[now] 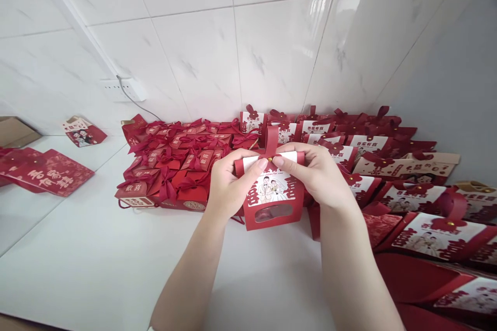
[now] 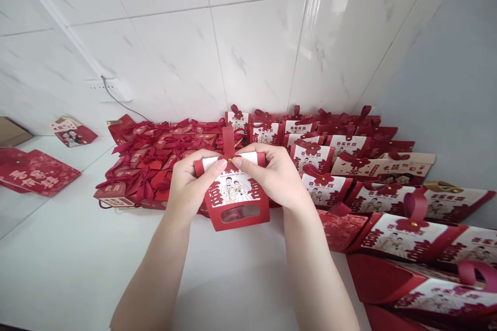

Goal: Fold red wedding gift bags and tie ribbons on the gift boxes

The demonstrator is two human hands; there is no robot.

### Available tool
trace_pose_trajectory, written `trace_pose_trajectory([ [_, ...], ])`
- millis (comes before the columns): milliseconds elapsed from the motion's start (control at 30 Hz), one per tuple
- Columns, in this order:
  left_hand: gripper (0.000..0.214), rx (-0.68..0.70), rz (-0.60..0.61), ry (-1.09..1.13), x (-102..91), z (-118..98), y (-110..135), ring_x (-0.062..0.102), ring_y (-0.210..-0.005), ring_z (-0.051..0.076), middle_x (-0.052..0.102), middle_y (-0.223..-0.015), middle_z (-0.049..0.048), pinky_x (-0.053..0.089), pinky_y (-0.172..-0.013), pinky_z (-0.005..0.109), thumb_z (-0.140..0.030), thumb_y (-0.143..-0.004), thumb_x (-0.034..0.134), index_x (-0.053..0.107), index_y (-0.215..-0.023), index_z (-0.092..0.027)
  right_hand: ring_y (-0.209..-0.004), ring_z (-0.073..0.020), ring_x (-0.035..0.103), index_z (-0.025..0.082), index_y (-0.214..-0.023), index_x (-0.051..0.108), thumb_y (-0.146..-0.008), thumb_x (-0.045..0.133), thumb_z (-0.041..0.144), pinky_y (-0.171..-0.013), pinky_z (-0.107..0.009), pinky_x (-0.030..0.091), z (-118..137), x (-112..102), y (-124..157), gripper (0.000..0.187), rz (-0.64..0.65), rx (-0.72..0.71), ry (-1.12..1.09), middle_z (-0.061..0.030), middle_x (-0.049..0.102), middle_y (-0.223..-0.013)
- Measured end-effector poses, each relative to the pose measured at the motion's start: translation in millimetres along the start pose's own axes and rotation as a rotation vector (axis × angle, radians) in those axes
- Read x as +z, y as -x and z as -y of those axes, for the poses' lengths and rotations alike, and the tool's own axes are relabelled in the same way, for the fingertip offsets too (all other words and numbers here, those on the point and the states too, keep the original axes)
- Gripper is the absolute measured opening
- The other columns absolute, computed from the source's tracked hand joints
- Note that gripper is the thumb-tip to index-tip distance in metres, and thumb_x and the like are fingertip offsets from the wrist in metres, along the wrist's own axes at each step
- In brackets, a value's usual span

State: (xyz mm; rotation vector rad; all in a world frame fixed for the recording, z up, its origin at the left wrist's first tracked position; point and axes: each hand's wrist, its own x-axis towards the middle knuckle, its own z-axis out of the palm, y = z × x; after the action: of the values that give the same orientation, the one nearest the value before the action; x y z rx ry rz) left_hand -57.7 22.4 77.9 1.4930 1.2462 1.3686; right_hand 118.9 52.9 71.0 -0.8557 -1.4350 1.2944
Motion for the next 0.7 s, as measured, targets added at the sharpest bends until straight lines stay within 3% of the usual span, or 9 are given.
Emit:
trace_pose_trajectory([
  [533, 0.023, -0.041, -0.021, 0.062, -1.0, 2.7, -0.6, 0.065, -0.066, 0.017, 0.070, -0.070, 0.0000, 0.051, -0.062, 0.028, -0.043, -0.080, 0.077, 0.073, -0.085, -0.021, -0.055, -0.0117, 0.049, 0.020, -0.076, 0.072, -0.075, 0.084, 0.043, -0.049, -0.025, 0.039, -1.3, 10.1, 1.4, 0.025, -0.070, -0.007, 0.044, 0.0011, 0.060, -0.063],
  [700, 0.021, -0.033, -0.071, 0.123, -0.5, 5.2, -2.2, 0.063, -0.063, 0.016, 0.069, -0.065, -0.0011, 0.051, -0.060, 0.027, -0.037, -0.073, 0.084, 0.075, -0.081, -0.020, -0.056, -0.0119, 0.052, 0.020, -0.077, 0.074, -0.073, 0.086, 0.039, -0.049, -0.025, 0.042, -1.7, 15.6, 2.5, 0.022, -0.091, 0.023, -0.013, 0.0010, 0.063, -0.063],
])
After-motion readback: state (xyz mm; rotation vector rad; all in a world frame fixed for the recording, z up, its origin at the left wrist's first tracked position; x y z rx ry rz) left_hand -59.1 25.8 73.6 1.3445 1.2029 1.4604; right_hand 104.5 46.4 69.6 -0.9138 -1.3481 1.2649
